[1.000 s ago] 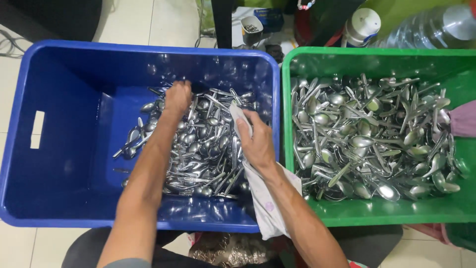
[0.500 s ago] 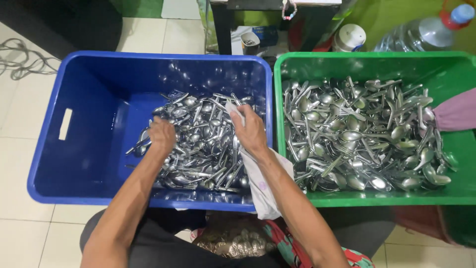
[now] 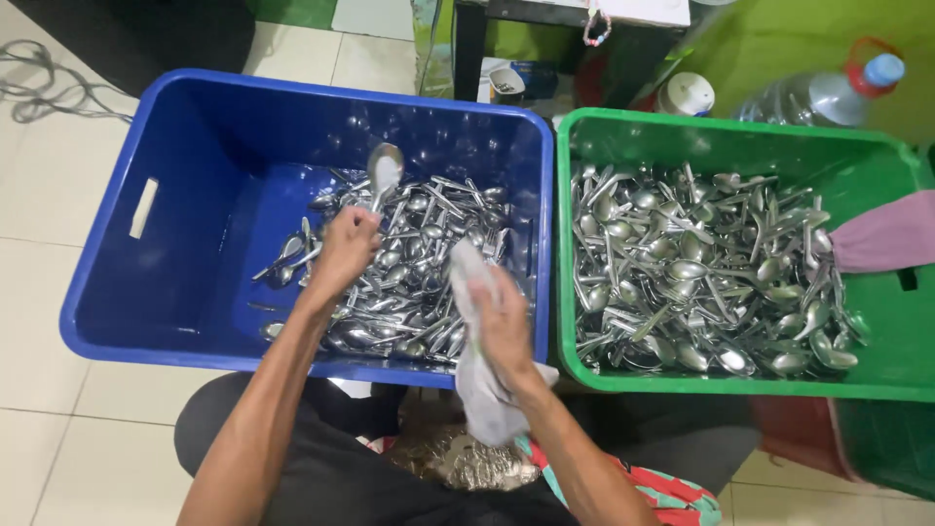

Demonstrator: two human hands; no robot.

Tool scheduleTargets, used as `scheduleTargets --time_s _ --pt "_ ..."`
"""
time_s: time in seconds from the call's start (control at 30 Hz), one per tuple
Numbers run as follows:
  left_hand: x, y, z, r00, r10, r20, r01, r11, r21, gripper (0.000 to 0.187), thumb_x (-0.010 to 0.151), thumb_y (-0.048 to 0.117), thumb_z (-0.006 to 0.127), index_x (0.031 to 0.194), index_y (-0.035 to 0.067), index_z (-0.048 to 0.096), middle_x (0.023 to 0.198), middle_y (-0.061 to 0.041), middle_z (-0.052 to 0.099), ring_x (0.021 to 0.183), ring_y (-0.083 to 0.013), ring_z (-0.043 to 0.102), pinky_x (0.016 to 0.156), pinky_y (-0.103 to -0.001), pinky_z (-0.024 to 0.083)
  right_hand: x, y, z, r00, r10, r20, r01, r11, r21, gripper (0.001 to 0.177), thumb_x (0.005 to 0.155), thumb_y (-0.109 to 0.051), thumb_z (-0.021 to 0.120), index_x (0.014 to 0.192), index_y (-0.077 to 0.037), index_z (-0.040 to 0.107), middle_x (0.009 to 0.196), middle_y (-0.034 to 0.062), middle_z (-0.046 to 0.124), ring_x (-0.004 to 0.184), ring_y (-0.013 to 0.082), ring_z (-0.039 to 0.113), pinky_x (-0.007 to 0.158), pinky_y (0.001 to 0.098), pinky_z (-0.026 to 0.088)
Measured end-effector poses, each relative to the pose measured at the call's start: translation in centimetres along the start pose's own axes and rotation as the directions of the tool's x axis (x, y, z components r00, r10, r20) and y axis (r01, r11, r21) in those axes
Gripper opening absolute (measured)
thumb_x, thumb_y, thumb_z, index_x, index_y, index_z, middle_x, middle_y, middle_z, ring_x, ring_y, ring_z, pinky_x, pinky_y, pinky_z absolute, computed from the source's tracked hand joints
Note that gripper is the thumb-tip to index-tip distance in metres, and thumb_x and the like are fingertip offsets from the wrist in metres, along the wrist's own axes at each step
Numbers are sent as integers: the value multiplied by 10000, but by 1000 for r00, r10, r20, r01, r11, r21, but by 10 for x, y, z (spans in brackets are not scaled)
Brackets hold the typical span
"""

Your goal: Wiping silver spoons with a white cloth and transferring them from a blue bin to a green bin.

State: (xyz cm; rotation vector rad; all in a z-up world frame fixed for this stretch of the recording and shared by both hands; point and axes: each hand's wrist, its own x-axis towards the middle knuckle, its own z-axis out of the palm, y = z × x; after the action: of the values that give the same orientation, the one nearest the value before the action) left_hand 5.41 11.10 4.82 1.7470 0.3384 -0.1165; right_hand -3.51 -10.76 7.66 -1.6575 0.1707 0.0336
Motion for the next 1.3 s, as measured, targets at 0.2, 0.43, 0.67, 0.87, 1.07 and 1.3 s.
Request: scheduleTargets --time_s 0.2,0.43,0.67,0.87,1.07,1.3 --pt "-13 -2 6 971 231 65 -237 890 390 318 1058 199 448 1048 77 741 714 -181 696 736 -408 687 719 -516 512 58 -62 -40 799 -521 -299 437 846 -306 280 1068 -262 605 857 -81 639 756 70 601 763 130 499 771 317 466" --pt "-23 1 17 971 225 79 -237 872 428 338 1044 178 423 963 106 743 780 -175 714 804 -393 711 815 -519 541 148 28 0 507 -862 -9 751 447 -486 152 1038 -172 600 1040 -57 698 913 83 567 814 283 588 769 344 486" --pt "-50 30 27 966 218 141 -259 846 465 343 1053 222 369 952 55 652 819 -278 708 842 -528 674 772 -619 479 101 30 38 553 -791 260 716 292 -634 71 972 -252 717 1002 -192 739 977 -22 593 769 215 722 636 319 593" --pt "-45 17 41 955 242 170 -289 883 369 338 1071 174 364 929 36 637 648 -236 666 647 -418 679 637 -485 482 124 26 35 644 -750 154 604 374 -704 72 937 -88 685 937 -75 615 895 33 496 613 279 684 528 388 594" --pt "-49 25 35 966 176 191 -236 900 365 344 1054 233 378 940 43 641 855 -261 728 855 -501 694 731 -557 513 126 14 30 516 -842 157 608 231 -759 60 966 -139 652 923 -137 610 890 -7 496 564 271 661 522 344 560" --pt "-46 12 29 965 181 192 -246 879 409 327 1054 223 388 939 52 642 875 -266 709 894 -517 671 752 -594 493 133 62 40 485 -828 283 601 80 -795 103 908 -205 717 894 -147 633 831 20 538 507 260 636 454 369 527"
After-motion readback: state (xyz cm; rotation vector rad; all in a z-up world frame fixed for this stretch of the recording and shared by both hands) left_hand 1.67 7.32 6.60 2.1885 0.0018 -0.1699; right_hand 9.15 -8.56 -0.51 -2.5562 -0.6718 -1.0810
